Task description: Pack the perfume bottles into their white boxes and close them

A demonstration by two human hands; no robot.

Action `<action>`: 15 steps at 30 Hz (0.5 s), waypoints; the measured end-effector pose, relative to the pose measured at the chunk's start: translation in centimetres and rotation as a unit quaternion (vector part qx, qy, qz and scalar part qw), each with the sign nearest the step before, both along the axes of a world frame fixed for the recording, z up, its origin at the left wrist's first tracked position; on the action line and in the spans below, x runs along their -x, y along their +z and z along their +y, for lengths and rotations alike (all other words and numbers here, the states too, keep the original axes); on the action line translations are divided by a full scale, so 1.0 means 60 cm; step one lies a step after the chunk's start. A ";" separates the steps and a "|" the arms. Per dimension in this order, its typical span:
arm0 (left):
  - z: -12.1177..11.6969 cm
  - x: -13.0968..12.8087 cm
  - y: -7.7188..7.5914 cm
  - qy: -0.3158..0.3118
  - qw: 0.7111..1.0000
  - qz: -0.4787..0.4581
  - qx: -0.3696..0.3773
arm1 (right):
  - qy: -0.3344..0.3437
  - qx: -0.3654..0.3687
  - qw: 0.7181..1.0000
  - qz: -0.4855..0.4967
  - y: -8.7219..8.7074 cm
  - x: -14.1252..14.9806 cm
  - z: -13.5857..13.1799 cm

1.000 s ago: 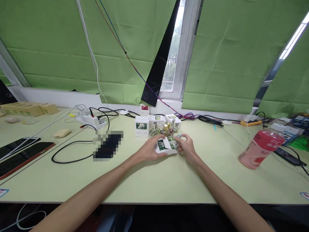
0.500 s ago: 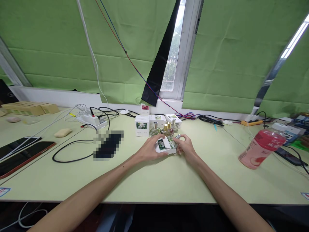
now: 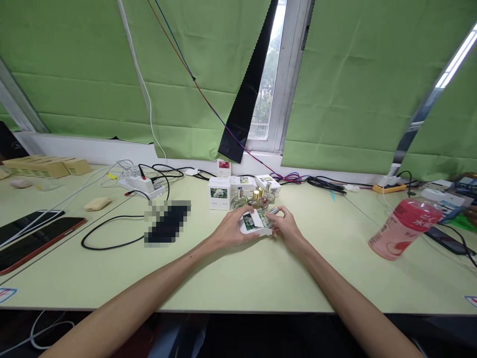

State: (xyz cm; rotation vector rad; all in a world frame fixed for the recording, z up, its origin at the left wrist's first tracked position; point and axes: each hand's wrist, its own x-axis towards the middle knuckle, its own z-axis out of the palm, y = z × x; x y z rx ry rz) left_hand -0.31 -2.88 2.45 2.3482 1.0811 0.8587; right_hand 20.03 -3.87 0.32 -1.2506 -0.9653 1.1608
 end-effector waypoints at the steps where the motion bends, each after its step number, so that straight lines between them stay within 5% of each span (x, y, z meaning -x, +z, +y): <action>1: 0.000 0.000 0.000 0.000 1.000 -0.001 0.000 | 0.000 0.003 1.000 0.000 0.001 0.001 -0.001; 15: 0.001 -0.001 -0.003 0.007 1.000 -0.003 0.005 | -0.003 0.009 1.000 -0.007 0.002 0.011 -0.002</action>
